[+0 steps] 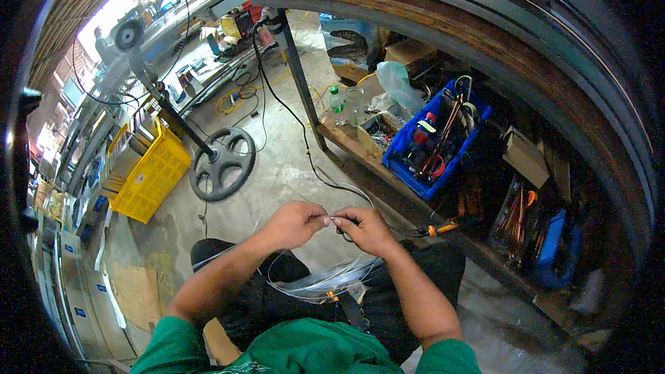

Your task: The person sits on the floor and strips the outer insulation from several white wires using a handheld tool. They repeatedly pull the insulation off, cut the wires, and gather the stripped ends.

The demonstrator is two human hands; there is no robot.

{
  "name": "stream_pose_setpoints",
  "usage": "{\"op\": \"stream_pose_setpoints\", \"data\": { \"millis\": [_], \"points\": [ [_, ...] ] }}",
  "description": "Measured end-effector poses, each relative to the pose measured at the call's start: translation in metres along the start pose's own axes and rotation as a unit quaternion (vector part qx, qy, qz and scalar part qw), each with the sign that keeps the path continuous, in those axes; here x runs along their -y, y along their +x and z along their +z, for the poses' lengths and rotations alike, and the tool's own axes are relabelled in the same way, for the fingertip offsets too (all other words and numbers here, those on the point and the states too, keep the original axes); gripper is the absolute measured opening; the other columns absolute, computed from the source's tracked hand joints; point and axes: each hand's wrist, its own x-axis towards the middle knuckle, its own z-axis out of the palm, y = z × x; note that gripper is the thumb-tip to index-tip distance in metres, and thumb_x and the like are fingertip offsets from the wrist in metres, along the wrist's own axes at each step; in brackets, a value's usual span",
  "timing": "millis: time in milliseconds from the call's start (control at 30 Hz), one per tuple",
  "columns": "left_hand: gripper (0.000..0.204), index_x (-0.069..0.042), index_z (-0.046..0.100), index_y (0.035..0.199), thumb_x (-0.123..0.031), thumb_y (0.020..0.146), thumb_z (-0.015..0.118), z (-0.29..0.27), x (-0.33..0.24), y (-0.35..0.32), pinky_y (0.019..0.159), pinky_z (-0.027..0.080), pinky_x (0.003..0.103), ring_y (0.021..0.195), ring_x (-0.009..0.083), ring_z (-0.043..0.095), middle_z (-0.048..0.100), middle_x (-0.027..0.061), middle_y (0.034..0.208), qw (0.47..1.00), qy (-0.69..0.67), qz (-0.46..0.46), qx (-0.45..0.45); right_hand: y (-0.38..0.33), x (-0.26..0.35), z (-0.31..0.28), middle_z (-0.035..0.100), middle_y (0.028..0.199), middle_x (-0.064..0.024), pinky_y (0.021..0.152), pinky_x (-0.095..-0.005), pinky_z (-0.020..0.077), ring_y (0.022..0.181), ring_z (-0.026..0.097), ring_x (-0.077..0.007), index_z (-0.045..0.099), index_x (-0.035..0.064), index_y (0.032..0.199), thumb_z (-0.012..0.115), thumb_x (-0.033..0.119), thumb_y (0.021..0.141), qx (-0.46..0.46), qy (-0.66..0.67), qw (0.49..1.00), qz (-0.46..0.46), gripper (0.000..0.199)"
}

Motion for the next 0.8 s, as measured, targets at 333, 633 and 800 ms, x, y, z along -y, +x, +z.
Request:
{"op": "stream_pose_setpoints", "data": {
  "millis": [333,633,800],
  "points": [
    [0.022,-0.004,0.066,0.103,-0.022,0.092,0.058,-0.014,-0.013,0.007,0.073,0.050,0.041,0.080,0.0370,0.065,0.067,0.0205,0.088,0.999,0.034,0.005,0.006,0.006,-0.009,0.002,0.067,0.075,-0.0026,0.059,-0.0267,0.0464,0.064,0.057,-0.0079,0.069,0.0024,0.099,0.062,0.020,0.091,-0.063,0.026,0.998,0.006,0.020],
    [0.022,-0.004,0.063,0.104,-0.021,0.093,0.057,-0.014,-0.009,0.009,0.072,0.049,0.042,0.078,0.0379,0.064,0.066,0.0213,0.084,0.999,0.026,0.031,0.015,0.004,-0.001,0.003,0.065,0.071,-0.0010,0.054,-0.0248,0.0439,0.059,0.054,-0.0060,0.069,0.0017,0.097,0.063,0.017,0.091,-0.080,0.024,0.996,-0.018,0.018],
    [0.021,-0.004,0.061,0.105,-0.021,0.093,0.056,-0.016,-0.011,0.013,0.072,0.049,0.044,0.080,0.0392,0.064,0.065,0.0221,0.084,0.999,0.028,0.035,0.019,0.007,-0.006,0.004,0.065,0.070,-0.0011,0.053,-0.0260,0.0438,0.057,0.054,-0.0060,0.069,0.0026,0.097,0.064,0.020,0.090,-0.109,-0.008,0.994,-0.030,0.019]
  ]
}}
